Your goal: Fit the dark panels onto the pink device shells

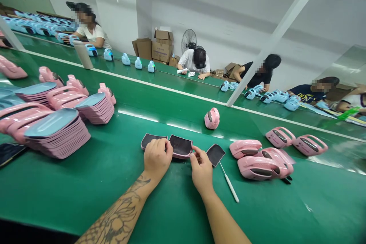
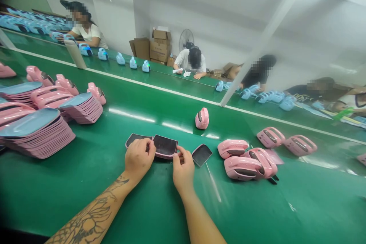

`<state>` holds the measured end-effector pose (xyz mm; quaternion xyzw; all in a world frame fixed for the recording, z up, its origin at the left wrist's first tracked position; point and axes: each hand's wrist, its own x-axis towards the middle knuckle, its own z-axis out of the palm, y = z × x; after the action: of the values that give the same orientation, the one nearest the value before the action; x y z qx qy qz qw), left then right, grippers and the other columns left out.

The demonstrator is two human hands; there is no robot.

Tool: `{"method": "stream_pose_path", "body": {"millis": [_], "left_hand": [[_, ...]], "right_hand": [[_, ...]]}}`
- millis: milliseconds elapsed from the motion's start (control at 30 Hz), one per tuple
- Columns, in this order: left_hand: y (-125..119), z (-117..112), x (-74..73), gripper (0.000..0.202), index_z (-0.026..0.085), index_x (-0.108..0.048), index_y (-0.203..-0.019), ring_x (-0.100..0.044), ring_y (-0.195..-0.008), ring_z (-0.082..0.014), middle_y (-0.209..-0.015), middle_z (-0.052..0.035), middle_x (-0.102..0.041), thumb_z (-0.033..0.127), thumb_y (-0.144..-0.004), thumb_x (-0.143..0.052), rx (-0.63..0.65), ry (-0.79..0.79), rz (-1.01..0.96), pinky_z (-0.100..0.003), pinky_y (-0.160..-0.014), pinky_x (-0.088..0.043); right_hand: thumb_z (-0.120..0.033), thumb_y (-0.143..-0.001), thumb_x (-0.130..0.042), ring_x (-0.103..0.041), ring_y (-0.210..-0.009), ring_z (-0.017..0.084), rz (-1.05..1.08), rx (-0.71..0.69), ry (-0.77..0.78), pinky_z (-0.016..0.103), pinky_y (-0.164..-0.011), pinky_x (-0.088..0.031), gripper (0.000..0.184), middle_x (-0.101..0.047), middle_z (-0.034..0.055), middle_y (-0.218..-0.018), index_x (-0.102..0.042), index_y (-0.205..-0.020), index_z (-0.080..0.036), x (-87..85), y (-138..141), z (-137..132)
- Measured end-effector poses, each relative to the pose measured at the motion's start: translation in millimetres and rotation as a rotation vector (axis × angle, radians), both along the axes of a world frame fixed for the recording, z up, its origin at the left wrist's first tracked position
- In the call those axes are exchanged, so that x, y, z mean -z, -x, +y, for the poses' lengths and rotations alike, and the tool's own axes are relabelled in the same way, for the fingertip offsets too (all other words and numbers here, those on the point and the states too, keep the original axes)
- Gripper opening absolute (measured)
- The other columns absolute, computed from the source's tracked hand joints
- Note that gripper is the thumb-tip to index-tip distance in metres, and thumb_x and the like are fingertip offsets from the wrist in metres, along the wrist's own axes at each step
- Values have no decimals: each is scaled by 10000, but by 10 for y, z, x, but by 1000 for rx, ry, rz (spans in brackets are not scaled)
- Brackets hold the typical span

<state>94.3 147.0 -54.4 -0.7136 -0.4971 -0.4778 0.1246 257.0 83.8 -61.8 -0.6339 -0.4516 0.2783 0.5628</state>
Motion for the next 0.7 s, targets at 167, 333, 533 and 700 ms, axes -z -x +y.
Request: {"method": "stream_pose_path", "body": {"millis": [167, 333, 533, 700], "left_hand": [[22, 18, 3, 167, 206, -601, -811, -599, -745, -239, -762, -63, -685, 198, -970, -553, 14, 25, -129, -364, -739, -444], [38, 1, -24, 142, 202, -622, -857, -644, -706, -185, -776, -33, -698, 206, -976, -545, 30, 78, -323, -304, -708, -494], [2, -97, -82, 140, 201, -661, -839, -616, -576, -133, -689, 16, -680, 231, -954, -586, 98, 143, -473, -251, -605, -495], [-13, -165, -98, 164, 203, -656, -801, -625, -605, -138, -693, 8, -666, 231, -946, -586, 196, 150, -483, -253, -609, -506]], "right_hand": [[-435, -873, -642, -631, -781, 222, 40, 28, 3, 373, -763, -525, 425, -673, 68, -953, -746, -1184, -165, -12, 8, 7], [-500, -876, -683, -653, -864, 236, 137, -5, -17, 359, -791, -526, 413, -721, 87, -1002, -760, -1128, -183, -85, 12, -49], [-716, -940, -531, -588, -506, 168, 402, -309, 48, 283, -454, -440, 568, -698, 51, -720, -700, -855, -181, -138, 91, -131], [-615, -935, -643, -762, -906, 261, 945, -535, 65, 343, -696, -585, 463, -798, 94, -1068, -735, -1145, -214, -290, 145, -200]]}}
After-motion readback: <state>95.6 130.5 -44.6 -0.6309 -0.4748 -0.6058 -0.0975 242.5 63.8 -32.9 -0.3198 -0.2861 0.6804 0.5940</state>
